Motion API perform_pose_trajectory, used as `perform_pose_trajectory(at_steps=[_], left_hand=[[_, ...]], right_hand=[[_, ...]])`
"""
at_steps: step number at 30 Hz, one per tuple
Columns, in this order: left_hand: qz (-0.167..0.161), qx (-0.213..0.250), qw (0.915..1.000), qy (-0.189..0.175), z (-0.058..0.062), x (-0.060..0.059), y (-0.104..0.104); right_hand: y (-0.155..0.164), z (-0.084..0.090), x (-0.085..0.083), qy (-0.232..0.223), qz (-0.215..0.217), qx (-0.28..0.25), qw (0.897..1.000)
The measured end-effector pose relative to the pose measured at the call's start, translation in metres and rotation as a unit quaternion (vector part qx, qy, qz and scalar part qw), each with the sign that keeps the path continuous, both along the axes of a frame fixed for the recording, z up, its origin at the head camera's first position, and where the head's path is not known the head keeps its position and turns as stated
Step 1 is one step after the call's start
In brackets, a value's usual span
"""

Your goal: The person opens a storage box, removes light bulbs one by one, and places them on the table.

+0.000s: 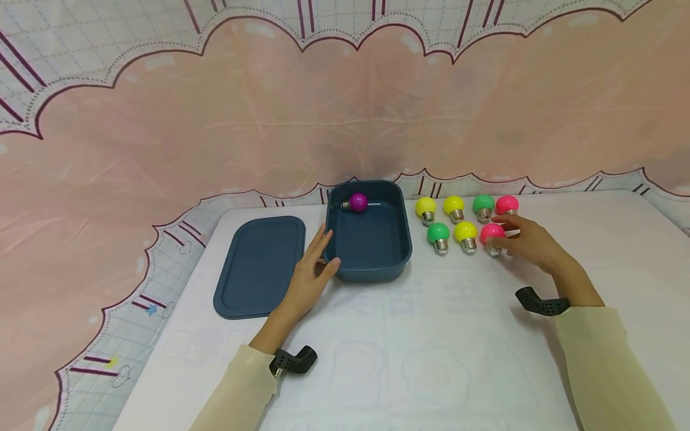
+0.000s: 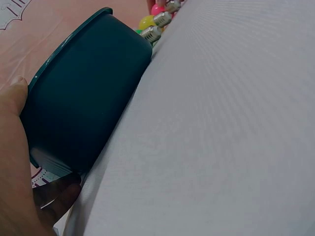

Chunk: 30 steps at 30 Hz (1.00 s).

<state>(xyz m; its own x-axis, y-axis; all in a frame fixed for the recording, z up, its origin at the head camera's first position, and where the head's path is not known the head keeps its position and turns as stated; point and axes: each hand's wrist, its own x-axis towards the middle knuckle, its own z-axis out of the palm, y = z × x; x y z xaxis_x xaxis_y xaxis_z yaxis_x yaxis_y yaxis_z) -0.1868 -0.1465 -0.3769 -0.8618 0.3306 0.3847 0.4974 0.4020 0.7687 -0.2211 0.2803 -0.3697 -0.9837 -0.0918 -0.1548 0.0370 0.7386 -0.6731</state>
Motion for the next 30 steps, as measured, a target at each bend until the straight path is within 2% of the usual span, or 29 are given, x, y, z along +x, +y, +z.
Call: perform_pose_trajectory(at_steps=[30], left_hand=[[-0.001,0.002,1.0,-0.005,-0.0003,-0.0001,-0.0007]], right_hand=[[-0.0007,0.0039,0.0014,0.001,-0.009,0.022,1.0]])
